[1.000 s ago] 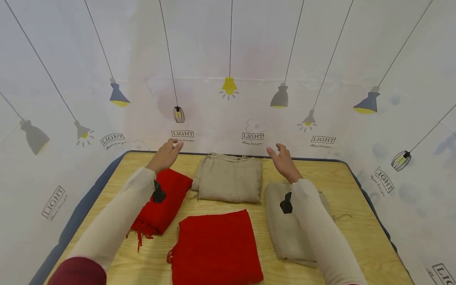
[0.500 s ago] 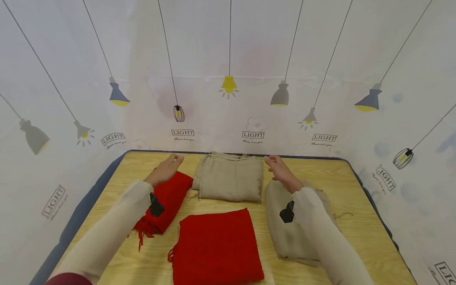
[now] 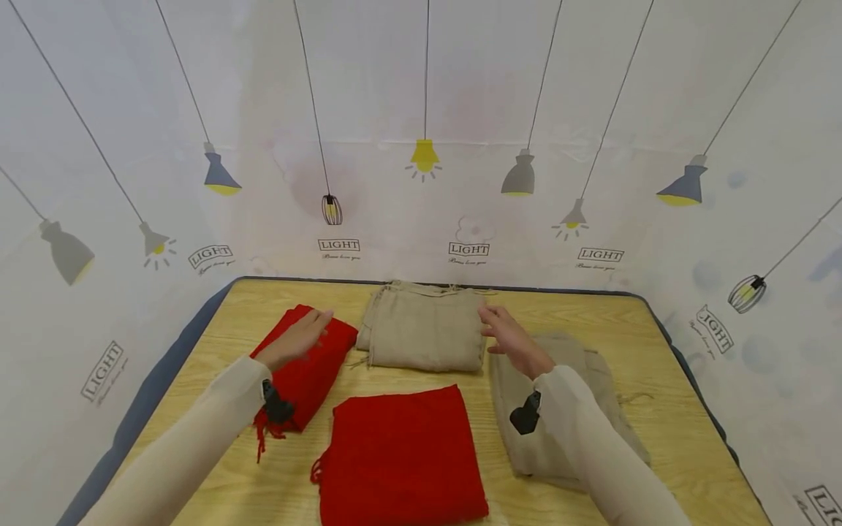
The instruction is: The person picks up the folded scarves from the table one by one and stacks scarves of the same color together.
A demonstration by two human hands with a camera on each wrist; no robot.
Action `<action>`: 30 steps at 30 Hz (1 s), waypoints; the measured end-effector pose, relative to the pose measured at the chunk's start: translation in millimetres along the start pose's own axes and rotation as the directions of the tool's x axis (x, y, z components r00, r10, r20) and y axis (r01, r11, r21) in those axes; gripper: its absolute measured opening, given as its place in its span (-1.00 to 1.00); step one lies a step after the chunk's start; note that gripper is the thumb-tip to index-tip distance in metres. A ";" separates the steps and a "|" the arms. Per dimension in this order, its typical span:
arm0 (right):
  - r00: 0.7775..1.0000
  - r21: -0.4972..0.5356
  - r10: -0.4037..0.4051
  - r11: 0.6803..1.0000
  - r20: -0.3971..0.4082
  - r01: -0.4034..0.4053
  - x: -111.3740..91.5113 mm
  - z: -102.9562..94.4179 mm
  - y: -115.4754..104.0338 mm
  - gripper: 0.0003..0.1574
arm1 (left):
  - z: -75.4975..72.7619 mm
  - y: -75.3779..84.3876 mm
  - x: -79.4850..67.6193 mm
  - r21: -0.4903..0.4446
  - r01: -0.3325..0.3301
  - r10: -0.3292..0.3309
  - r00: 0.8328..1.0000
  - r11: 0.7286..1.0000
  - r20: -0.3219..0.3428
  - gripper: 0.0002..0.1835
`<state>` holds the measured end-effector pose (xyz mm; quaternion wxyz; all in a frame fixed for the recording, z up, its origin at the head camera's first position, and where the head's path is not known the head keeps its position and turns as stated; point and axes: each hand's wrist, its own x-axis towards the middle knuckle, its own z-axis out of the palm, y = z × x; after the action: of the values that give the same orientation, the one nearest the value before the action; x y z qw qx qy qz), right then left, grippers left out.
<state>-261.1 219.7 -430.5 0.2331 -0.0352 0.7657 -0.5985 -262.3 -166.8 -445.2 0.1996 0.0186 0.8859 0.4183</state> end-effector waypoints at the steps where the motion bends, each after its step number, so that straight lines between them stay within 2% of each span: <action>1: 1.000 0.003 0.004 1.000 0.005 -0.004 -1.4 1.3 1.4 -0.15 | 0.0 -0.9 -2.8 -0.005 0.011 -0.011 1.000 1.000 0.002 -0.25; 6: 0.999 0.013 0.027 1.000 0.018 -0.027 -6.4 7.0 10.1 -0.14 | -0.5 -9.8 -12.9 -0.050 0.051 -0.050 0.998 0.997 0.023 -0.30; 14: 0.997 0.070 0.064 0.995 0.037 -0.066 -15.2 17.6 24.3 -0.10 | 1.9 -15.2 -29.9 -0.087 0.057 -0.051 0.996 0.995 0.074 -0.24; 25: 0.995 0.139 0.088 0.986 0.042 -0.093 -26.1 29.1 43.7 -0.11 | 13.7 -29.6 -46.1 -0.144 0.114 -0.104 0.992 0.983 0.076 -0.33; 30: 0.991 0.127 0.106 0.985 0.085 -0.116 -31.5 35.4 52.7 -0.08 | 22.3 -35.8 -57.4 -0.159 0.192 -0.175 0.978 0.968 0.111 -0.13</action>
<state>-207.2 213.2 -475.9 0.2976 -0.0002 0.7157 -0.6318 -196.5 -185.1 -465.3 0.2809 -0.0603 0.8345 0.4702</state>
